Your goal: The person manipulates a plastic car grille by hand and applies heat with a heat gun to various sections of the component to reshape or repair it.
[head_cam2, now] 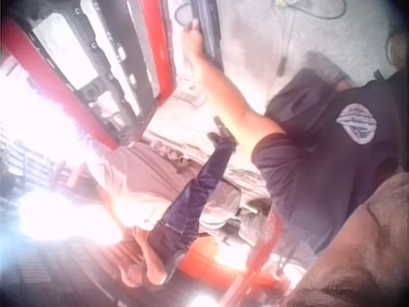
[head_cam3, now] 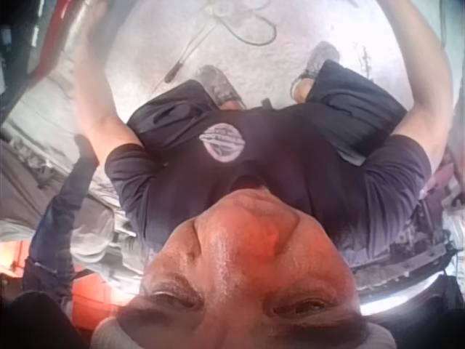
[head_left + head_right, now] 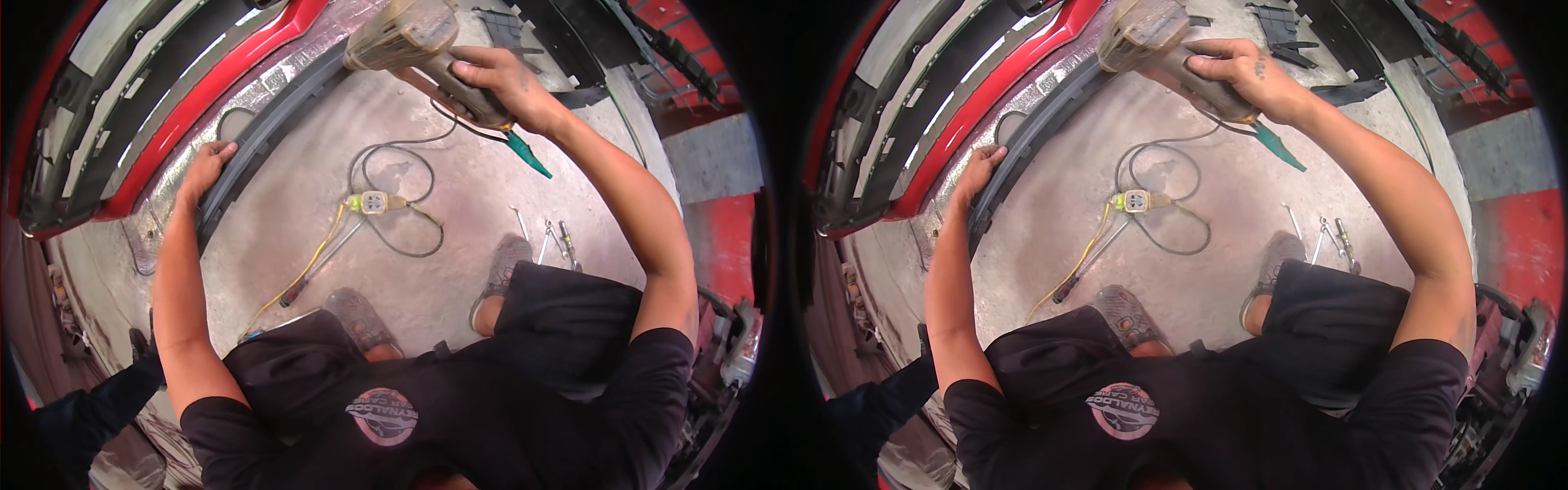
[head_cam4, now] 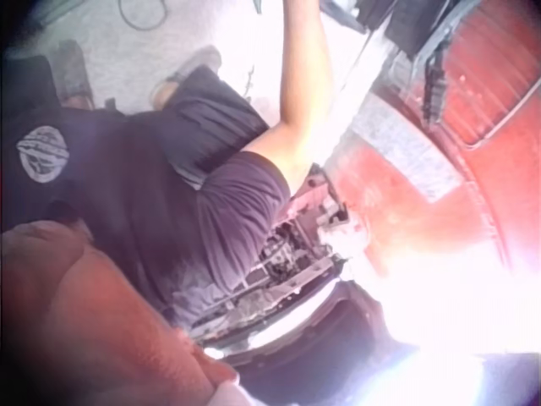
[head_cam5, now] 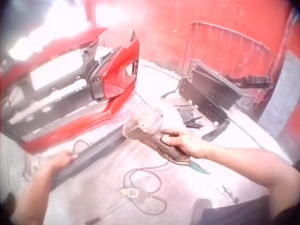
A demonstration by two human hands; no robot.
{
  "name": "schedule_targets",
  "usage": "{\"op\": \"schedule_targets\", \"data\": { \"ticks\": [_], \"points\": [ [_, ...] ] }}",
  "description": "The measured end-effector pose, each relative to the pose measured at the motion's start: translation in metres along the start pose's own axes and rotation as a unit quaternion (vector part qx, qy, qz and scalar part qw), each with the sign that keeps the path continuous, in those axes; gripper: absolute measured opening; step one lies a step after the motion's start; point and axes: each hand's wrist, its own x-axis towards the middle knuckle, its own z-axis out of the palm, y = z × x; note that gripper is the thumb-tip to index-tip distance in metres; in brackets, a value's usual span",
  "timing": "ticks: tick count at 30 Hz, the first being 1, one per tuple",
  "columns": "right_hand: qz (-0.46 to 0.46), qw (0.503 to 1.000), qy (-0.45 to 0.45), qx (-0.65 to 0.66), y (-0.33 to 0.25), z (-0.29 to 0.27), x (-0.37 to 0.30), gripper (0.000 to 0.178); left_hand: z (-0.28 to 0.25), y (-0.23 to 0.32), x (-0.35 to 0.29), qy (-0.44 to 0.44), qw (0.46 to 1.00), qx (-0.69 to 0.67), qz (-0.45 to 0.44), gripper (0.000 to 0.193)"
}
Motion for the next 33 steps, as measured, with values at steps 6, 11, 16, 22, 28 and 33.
{"op": "schedule_targets", "data": {
  "ticks": [6, 11, 16, 22, 28, 33],
  "points": [
    [-0.023, 1.0, -0.003, -0.016, 0.009, -0.014, -0.006, 0.052, 0.032, 0.009, -0.017, -0.095, 0.962, -0.201, -0.159, 0.034],
    [0.0, 0.999, 0.046, -0.02, 0.01, 0.005, -0.005, 0.045, 0.072, 0.008, -0.043, -0.162, 0.906, -0.312, -0.236, 0.027],
    [0.033, 0.996, -0.027, 0.08, 0.018, 0.002, -0.004, 0.045, 0.103, -0.003, -0.052, -0.25, 0.834, -0.425, -0.249, 0.04],
    [0.016, 1.0, -0.022, 0.004, 0.032, 0.007, 0.003, 0.044, 0.122, 0.002, -0.059, -0.313, 0.835, -0.435, -0.125, 0.047],
    [0.056, 0.993, 0.042, 0.095, 0.047, 0.008, 0.009, 0.043, 0.126, 0.001, -0.051, -0.376, 0.778, -0.484, -0.139, 0.044],
    [0.062, 0.989, -0.013, 0.132, 0.044, 0.013, 0.01, 0.041, 0.132, -0.007, -0.046, -0.405, 0.775, -0.469, -0.126, 0.044]
  ]
}}
